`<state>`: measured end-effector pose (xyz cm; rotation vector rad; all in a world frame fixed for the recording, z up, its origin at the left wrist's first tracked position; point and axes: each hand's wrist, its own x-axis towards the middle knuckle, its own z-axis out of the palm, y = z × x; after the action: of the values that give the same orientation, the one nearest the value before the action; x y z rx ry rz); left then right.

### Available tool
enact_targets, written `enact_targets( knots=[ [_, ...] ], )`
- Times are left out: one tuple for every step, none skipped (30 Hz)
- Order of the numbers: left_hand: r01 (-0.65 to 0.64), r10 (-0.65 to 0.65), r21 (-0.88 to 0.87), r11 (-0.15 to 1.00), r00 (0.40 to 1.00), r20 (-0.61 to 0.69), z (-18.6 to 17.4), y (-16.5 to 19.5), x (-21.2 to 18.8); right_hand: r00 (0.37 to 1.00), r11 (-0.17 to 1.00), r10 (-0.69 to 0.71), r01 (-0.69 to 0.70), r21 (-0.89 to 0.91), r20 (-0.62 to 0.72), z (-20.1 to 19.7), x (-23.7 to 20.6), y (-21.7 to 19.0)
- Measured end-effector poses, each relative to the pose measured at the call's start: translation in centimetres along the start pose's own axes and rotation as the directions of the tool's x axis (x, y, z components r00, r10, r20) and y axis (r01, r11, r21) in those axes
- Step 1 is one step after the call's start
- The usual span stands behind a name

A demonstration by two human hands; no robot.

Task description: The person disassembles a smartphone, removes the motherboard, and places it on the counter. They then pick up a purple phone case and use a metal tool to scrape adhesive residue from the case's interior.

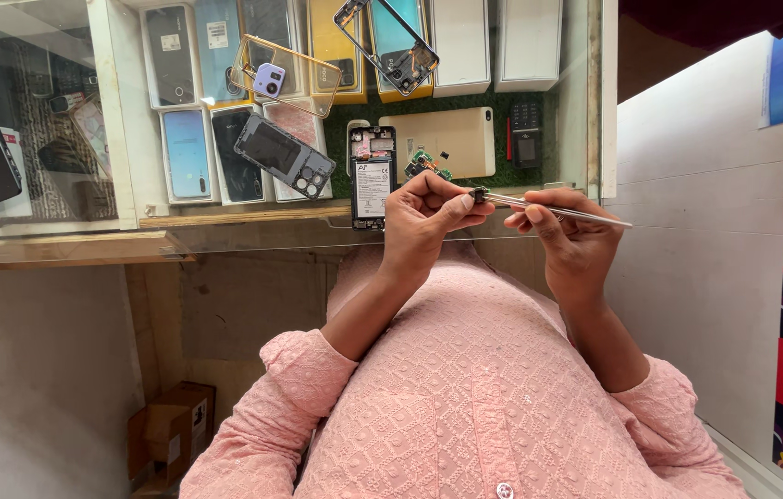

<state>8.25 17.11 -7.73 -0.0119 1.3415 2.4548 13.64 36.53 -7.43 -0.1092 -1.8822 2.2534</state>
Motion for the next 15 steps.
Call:
enact_targets(
  knots=[
    [-0.013,0.013,0.011,1.0,1.0,0.008,0.0,0.0,0.0,1.0,1.0,0.014,-0.014,-0.008,0.001,-0.2,0.0,0.1],
    [-0.025,0.025,0.021,0.999,1.0,0.016,0.1,-0.1,-0.1,0.999,0.996,0.048,-0.049,0.075,0.012,-0.4,0.1,0.2],
    [-0.038,0.037,0.032,0.999,0.999,0.024,0.1,-0.2,-0.1,0.996,0.984,0.082,-0.085,0.158,0.026,-0.5,0.3,0.4],
    [-0.049,0.048,0.036,0.998,0.998,0.029,0.2,-0.2,-0.1,0.993,0.963,0.113,-0.121,0.239,0.043,-0.6,0.5,0.5],
    [-0.06,0.059,0.039,0.997,0.998,0.033,0.3,-0.3,-0.1,0.989,0.947,0.136,-0.145,0.286,0.051,-0.6,0.7,0.7],
    [-0.071,0.069,0.043,0.997,0.997,0.038,0.4,-0.4,-0.1,0.986,0.928,0.158,-0.169,0.332,0.059,-0.7,0.8,0.7],
    [-0.075,0.073,0.048,0.996,0.997,0.039,0.4,-0.5,-0.1,0.981,0.906,0.179,-0.192,0.377,0.069,-0.7,1.0,0.8],
    [-0.076,0.074,0.053,0.996,0.997,0.038,0.4,-0.5,-0.1,0.981,0.895,0.18,-0.195,0.401,0.076,-0.7,1.1,0.8],
    [-0.076,0.074,0.056,0.996,0.997,0.036,0.4,-0.6,-0.3,0.98,0.884,0.182,-0.2,0.422,0.083,-0.6,1.1,0.8],
    [-0.074,0.072,0.04,0.996,0.997,0.035,0.5,-0.8,-0.4,0.979,0.873,0.182,-0.203,0.443,0.09,-0.6,1.1,0.7],
    [-0.073,0.073,0.025,0.997,0.997,0.032,0.6,-0.8,-0.4,0.981,0.875,0.172,-0.192,0.444,0.086,-0.5,1.0,0.6],
    [-0.074,0.074,0.012,0.997,0.997,0.028,0.6,-0.9,-0.5,0.983,0.876,0.162,-0.183,0.447,0.084,-0.3,0.9,0.5],
    [-0.068,0.068,0.011,0.998,0.998,0.019,0.6,-0.9,-0.6,0.985,0.876,0.153,-0.174,0.45,0.084,-0.2,0.7,0.4],
    [-0.062,0.062,0.009,0.998,0.998,0.011,0.6,-1.0,-0.7,0.991,0.909,0.119,-0.135,0.395,0.064,0.1,0.5,0.2],
    [-0.057,0.057,0.006,0.998,0.998,0.005,0.7,-1.0,-0.8,0.996,0.937,0.081,-0.092,0.336,0.046,0.2,0.3,0.1]
  ],
)
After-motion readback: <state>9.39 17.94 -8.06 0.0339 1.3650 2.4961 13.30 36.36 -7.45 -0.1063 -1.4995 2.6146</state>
